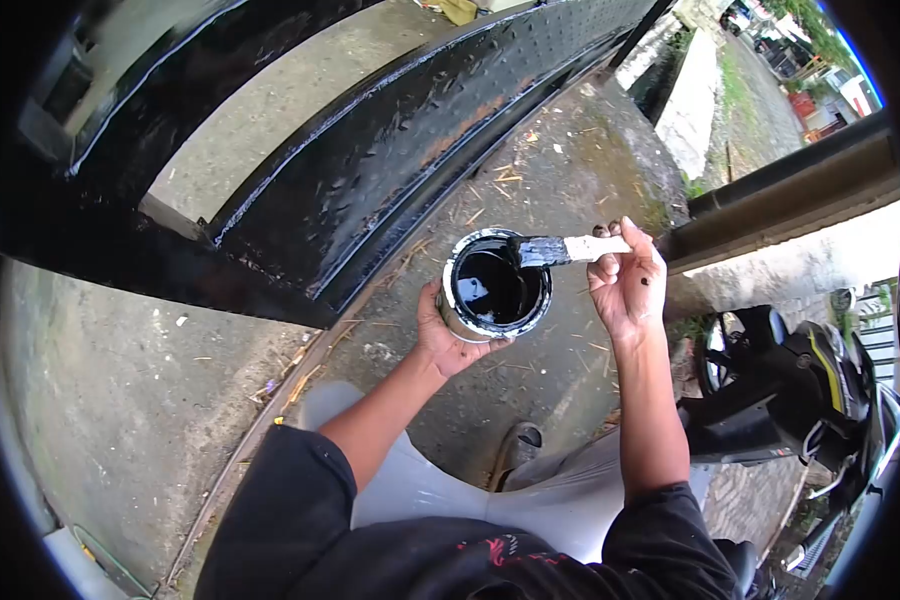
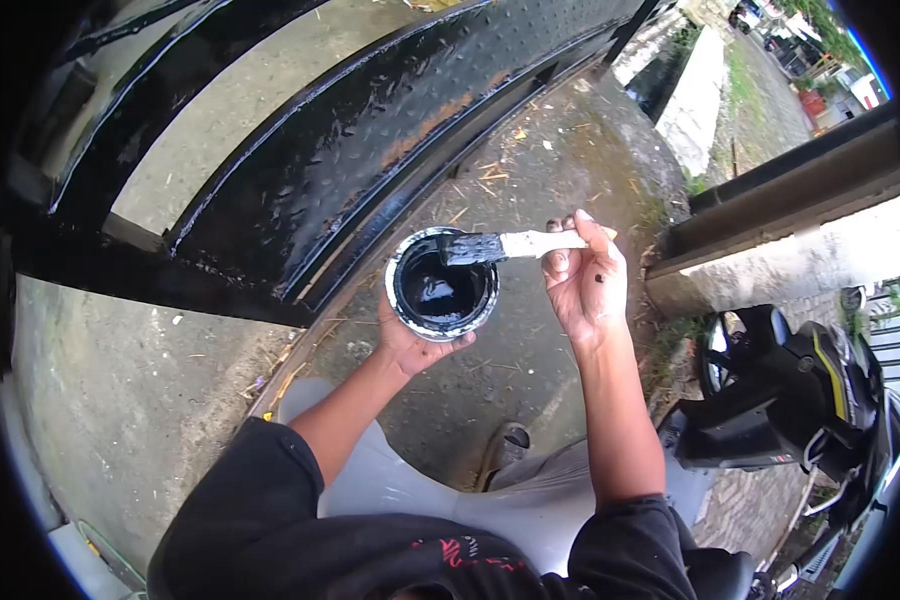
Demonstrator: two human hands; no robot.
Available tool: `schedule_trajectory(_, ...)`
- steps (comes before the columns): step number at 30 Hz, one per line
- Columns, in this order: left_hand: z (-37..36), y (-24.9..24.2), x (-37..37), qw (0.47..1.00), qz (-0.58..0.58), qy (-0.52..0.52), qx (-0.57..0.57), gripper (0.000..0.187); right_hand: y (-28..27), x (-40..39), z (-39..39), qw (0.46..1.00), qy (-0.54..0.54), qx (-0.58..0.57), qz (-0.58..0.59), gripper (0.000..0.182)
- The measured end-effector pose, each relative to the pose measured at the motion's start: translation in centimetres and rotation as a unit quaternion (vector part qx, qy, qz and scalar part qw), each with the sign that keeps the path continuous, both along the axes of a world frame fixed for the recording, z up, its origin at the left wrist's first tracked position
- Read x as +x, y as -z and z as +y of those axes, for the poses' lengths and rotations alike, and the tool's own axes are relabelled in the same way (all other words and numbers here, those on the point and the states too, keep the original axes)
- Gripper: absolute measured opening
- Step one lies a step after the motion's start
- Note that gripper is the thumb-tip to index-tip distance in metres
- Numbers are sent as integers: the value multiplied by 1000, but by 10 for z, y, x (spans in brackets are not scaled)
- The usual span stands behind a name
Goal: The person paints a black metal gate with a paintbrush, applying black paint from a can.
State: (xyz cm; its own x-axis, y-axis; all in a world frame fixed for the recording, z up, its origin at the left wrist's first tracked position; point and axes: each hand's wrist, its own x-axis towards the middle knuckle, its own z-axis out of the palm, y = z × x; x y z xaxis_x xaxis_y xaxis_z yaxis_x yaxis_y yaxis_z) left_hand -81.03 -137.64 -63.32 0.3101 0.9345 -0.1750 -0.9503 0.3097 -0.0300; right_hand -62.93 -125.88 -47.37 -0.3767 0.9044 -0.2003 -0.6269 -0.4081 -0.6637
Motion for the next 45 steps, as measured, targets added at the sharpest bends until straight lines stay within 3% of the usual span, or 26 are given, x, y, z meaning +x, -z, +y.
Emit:
schedule_trajectory(4,-4,-13,-16,999,-35,-36,-17,91,10,-16,2,996,17,64,-54,14)
schedule_trajectory(5,-10,-25,-17,997,-39,-71,2,78,12,-18,4,995,-4,83,-49,14)
schedule_trajectory(8,-21,-25,-25,995,-34,-90,8,68,13,-28,12,992,-44,112,-29,14)
schedule_trajectory(9,-27,-15,-28,994,-45,-100,-5,67,14,-30,17,994,-75,80,5,13)
schedule_trajectory(11,-38,0,-32,990,-76,-111,-42,67,12,-45,24,998,-34,-2,57,13)
schedule_trajectory(12,-41,5,-33,988,-104,-110,-35,66,20,-45,32,991,-75,15,111,14)
schedule_trajectory(13,-45,10,-35,990,-120,-58,44,63,24,-48,37,990,-80,16,119,15)
schedule_trajectory(16,-50,-12,-26,983,-159,-39,86,58,43,-55,53,978,-104,44,176,21)
schedule_trajectory(20,-62,-28,-16,984,-165,-39,51,58,73,-66,72,976,87,191,49,20)
schedule_trajectory(23,-74,-35,-10,986,-157,-41,31,61,81,-73,77,910,181,346,-140,17)
schedule_trajectory(24,-78,-39,-7,986,-158,-41,26,62,85,-82,75,905,196,356,-125,13)
schedule_trajectory(26,-83,-42,-2,988,-143,-44,32,64,98,-95,62,786,210,523,-254,2)
schedule_trajectory(28,-84,-46,-1,988,-145,-33,29,65,115,-112,31,778,149,596,-128,6)
schedule_trajectory(29,-84,-49,0,988,-148,-28,28,66,97,-106,7,738,113,635,-197,8)
schedule_trajectory(31,-86,-54,3,987,-156,-32,31,68,97,-102,5,746,98,630,-193,7)
schedule_trajectory(33,-86,-57,4,986,-159,-27,32,70,119,-102,53,823,142,539,-106,3)
schedule_trajectory(35,-86,-57,7,987,-158,-23,37,71,110,-87,89,866,199,414,-196,5)
schedule_trajectory(37,-86,-59,10,988,-151,-12,43,71,106,-83,115,901,203,341,-174,6)
schedule_trajectory(40,-89,-61,18,986,-161,-5,35,70,108,-82,118,898,241,338,-147,6)
schedule_trajectory(42,-94,-62,23,988,-151,-14,35,70,108,-91,90,836,249,455,-183,5)
schedule_trajectory(45,-97,-62,28,989,-140,-18,42,70,108,-103,30,794,121,561,-199,4)
